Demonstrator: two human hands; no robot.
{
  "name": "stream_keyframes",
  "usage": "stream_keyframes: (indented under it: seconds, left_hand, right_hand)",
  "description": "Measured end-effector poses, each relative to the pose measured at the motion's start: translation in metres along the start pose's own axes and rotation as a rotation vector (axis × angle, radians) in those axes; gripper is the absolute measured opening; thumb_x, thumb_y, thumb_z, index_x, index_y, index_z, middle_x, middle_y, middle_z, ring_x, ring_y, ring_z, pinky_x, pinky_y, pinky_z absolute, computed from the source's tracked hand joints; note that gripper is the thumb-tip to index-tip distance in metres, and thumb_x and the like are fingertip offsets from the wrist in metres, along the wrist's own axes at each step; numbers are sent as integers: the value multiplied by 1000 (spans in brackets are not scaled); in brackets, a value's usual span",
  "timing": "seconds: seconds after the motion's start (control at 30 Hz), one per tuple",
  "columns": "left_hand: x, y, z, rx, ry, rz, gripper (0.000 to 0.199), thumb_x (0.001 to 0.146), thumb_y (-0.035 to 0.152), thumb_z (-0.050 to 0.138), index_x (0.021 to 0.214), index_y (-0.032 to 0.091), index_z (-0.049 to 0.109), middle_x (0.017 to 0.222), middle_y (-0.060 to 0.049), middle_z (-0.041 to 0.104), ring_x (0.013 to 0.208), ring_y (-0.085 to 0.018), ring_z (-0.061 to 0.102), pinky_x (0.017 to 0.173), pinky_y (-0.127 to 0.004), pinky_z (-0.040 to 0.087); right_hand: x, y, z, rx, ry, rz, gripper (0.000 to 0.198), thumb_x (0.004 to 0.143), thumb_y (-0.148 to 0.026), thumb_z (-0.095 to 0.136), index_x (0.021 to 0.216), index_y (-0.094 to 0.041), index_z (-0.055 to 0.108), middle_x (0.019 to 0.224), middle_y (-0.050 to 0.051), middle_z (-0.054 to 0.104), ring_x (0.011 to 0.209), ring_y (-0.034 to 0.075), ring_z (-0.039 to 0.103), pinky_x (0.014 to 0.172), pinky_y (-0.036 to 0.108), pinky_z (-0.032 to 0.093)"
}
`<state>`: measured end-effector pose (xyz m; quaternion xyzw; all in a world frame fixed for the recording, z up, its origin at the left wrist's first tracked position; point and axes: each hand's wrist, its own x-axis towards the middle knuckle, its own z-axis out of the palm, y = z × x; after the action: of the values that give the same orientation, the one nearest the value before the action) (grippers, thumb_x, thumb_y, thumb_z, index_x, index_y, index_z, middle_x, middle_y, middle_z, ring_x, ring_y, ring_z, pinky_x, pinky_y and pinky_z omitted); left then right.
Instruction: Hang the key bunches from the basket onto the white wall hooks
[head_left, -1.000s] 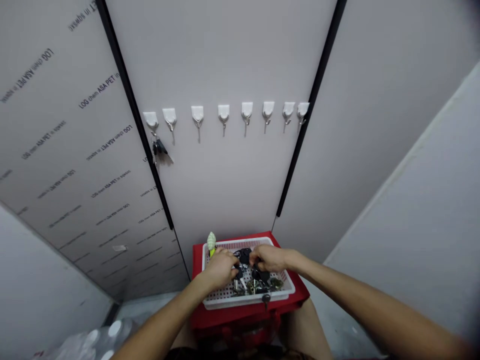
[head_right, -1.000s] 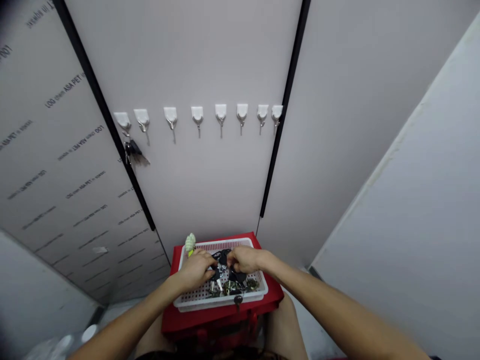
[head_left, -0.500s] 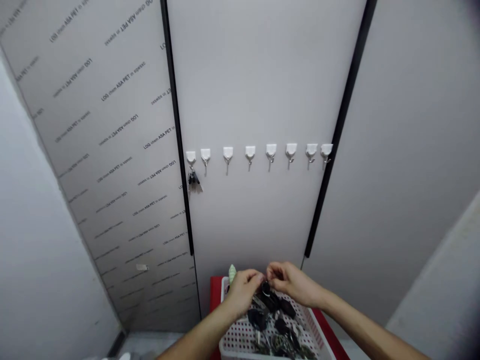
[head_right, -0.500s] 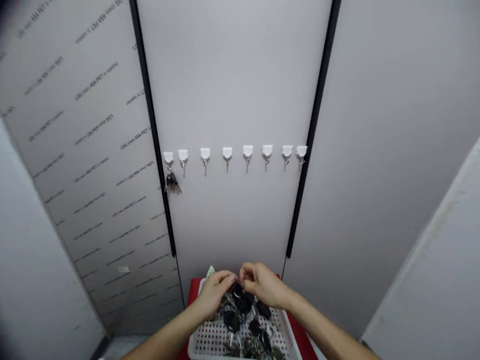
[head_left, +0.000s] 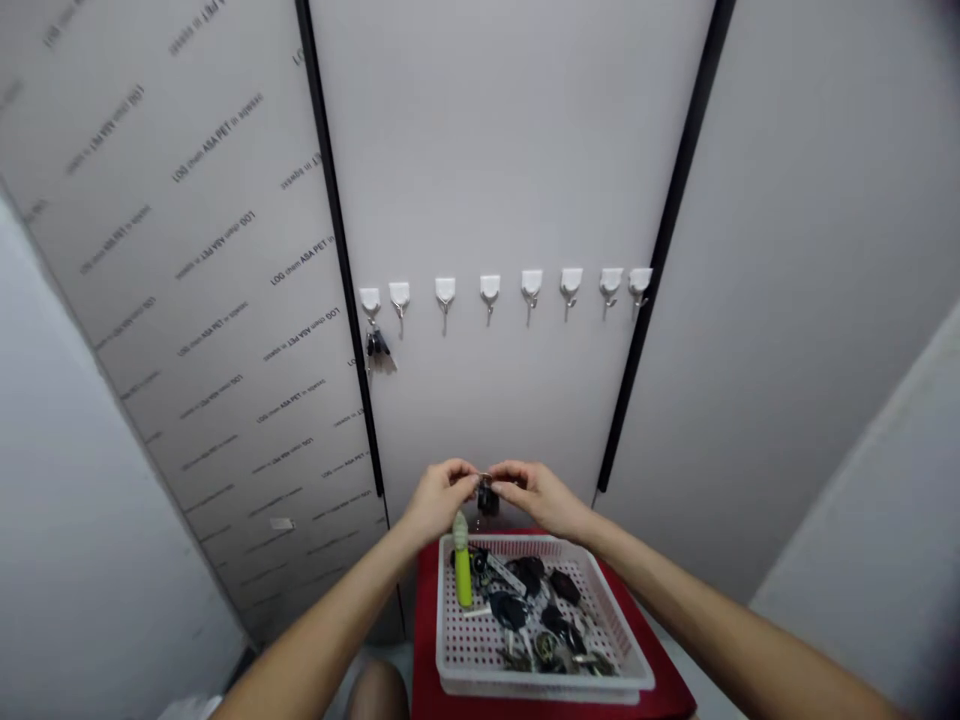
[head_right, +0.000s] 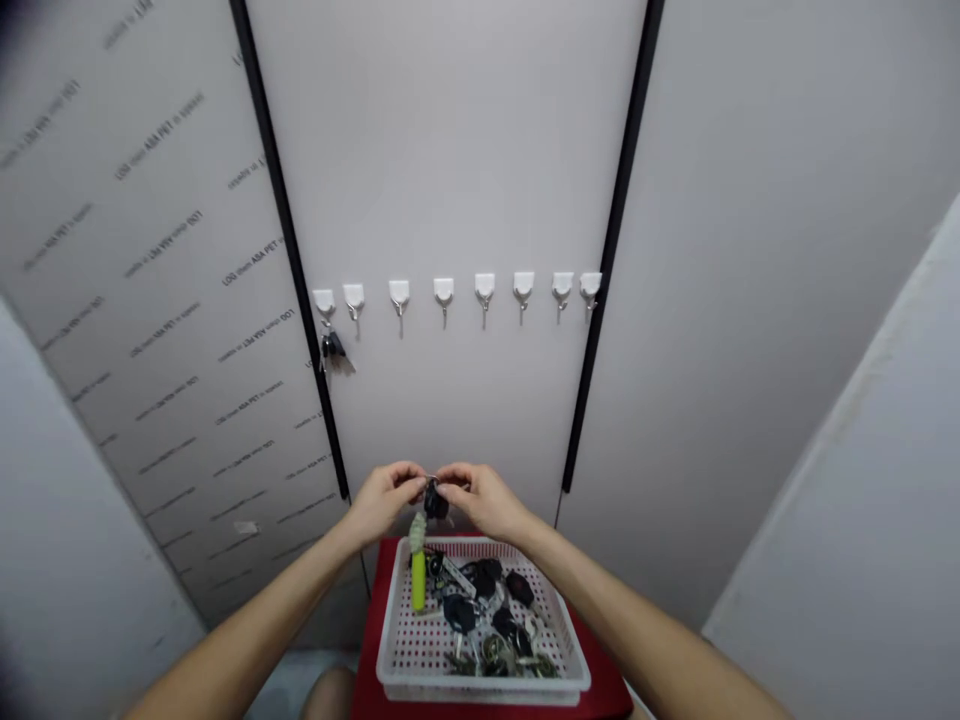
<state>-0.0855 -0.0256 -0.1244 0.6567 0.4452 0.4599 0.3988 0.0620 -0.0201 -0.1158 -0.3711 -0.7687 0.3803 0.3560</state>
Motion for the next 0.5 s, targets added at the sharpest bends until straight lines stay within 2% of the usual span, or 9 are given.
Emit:
stream_keyframes:
  seconds: [0.13,0.27,0.4,0.5]
  left_hand:
    - [21,34,-38,-20,180,64,11,59,22,46,59,12,50,48,4,46,46,-6,42,49,-19,35]
    - [48,76,-74,-33,414,133,11,57,23,48,59,12,51,48,4,48,43,-6,43,48,-19,38]
    - [76,108,-103,190,653,209,14,57,21,48,63,12,56,56,0,55,49,-9,49,50,-20,40]
    - [92,118,-116,353,780,223,16,57,20,47,66,12,58,63,-3,59,58,-11,53,56,-21,41]
  right_hand:
    - [39,-27,8,33,153,-61,18,65,-27,43,67,-13,53,63,1,55,61,10,49,61,24,40]
    - [89,-70,14,165,273,-134,23,66,-31,40,73,-13,52,63,0,54,57,8,48,51,20,40]
    - [134,-109,13,111,402,-223,24,65,-33,40,70,-14,52,62,0,53,53,8,47,46,19,39]
    - [158,-123,11,-23,485,-212,25,66,-33,39,67,-13,53,59,0,52,51,8,47,49,19,39]
